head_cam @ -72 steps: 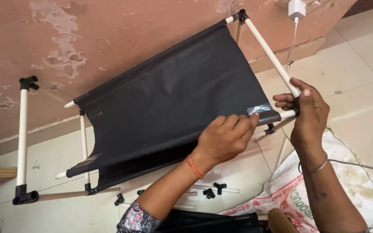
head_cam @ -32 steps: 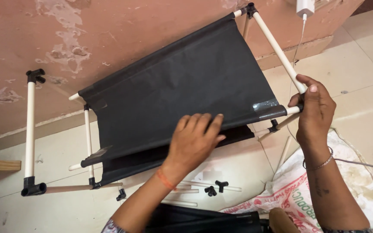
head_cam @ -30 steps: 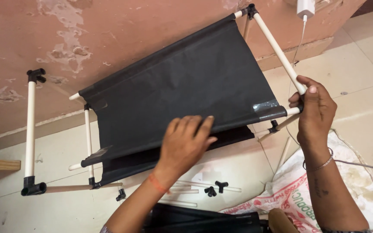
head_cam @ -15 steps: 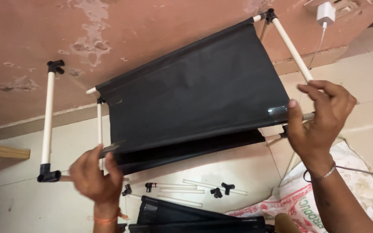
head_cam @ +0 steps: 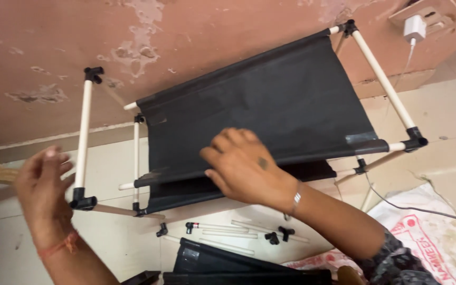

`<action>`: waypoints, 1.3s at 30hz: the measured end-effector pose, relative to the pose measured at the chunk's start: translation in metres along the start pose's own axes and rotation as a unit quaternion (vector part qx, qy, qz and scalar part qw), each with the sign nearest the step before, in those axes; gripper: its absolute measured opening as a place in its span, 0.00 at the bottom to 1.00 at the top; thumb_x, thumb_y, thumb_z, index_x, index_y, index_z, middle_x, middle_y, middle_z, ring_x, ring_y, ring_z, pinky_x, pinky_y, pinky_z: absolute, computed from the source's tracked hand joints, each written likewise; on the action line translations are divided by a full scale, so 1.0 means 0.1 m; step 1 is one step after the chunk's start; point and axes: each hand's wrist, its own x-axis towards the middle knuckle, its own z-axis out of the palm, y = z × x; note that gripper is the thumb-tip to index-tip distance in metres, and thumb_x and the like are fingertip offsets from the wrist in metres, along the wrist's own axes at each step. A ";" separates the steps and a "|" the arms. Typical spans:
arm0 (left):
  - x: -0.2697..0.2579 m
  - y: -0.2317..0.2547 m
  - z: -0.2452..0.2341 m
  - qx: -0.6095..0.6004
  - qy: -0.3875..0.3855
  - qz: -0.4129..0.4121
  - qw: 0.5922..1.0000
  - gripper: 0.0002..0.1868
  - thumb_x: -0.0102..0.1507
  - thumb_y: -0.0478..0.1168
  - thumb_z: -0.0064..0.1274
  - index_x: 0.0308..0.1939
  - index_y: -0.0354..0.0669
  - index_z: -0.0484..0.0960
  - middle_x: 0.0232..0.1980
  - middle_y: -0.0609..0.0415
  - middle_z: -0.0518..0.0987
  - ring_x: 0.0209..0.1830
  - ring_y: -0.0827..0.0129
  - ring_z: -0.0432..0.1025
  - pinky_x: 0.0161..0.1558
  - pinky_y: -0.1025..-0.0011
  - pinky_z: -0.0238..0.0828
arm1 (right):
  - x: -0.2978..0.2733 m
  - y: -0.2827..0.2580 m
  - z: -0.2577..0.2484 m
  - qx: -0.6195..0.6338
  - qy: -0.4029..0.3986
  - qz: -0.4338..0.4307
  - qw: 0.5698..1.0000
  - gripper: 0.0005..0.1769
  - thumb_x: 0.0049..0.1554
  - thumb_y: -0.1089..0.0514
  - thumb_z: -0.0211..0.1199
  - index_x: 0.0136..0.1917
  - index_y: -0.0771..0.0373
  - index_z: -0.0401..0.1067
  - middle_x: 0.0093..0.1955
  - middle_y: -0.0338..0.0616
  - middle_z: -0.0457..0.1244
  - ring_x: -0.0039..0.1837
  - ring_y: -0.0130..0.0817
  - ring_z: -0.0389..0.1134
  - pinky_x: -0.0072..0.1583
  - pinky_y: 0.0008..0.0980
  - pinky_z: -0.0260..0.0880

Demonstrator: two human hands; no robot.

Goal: The person assembles a small furniture frame by inserting white plastic pipes into black corner connectors and attaching a black fabric sheet. They pick up pipes and connectors from the floor, connect them to form a rectangular frame, and secure the fabric to the frame.

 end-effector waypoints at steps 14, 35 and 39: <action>1.10 -0.15 0.63 -0.077 -0.209 -0.056 0.973 0.23 0.71 0.51 0.50 0.60 0.36 0.75 0.43 0.50 0.81 0.36 0.69 0.77 0.31 0.71 0.76 | 1.79 0.61 1.36 0.012 0.027 0.003 1.000 0.13 0.54 0.57 0.64 0.53 0.57 0.76 0.54 0.49 0.66 0.60 0.49 0.66 0.60 0.48 0.67; 1.17 -0.12 0.67 -0.087 -0.234 -0.003 0.968 0.26 0.68 0.36 0.50 0.71 0.41 0.73 0.30 0.60 0.75 0.19 0.80 0.65 0.19 0.78 0.62 | 2.35 1.05 2.32 -0.132 0.060 -0.003 0.989 0.16 0.52 0.59 0.63 0.55 0.54 0.73 0.49 0.43 0.67 0.56 0.42 0.67 0.57 0.47 0.62; 1.17 -0.13 0.68 -0.072 -0.227 0.009 0.971 0.25 0.68 0.36 0.49 0.71 0.39 0.72 0.30 0.59 0.77 0.19 0.80 0.65 0.19 0.78 0.62 | 2.37 1.11 2.24 -0.099 0.108 0.005 0.989 0.07 0.54 0.56 0.64 0.48 0.53 0.75 0.47 0.44 0.66 0.54 0.43 0.67 0.56 0.47 0.61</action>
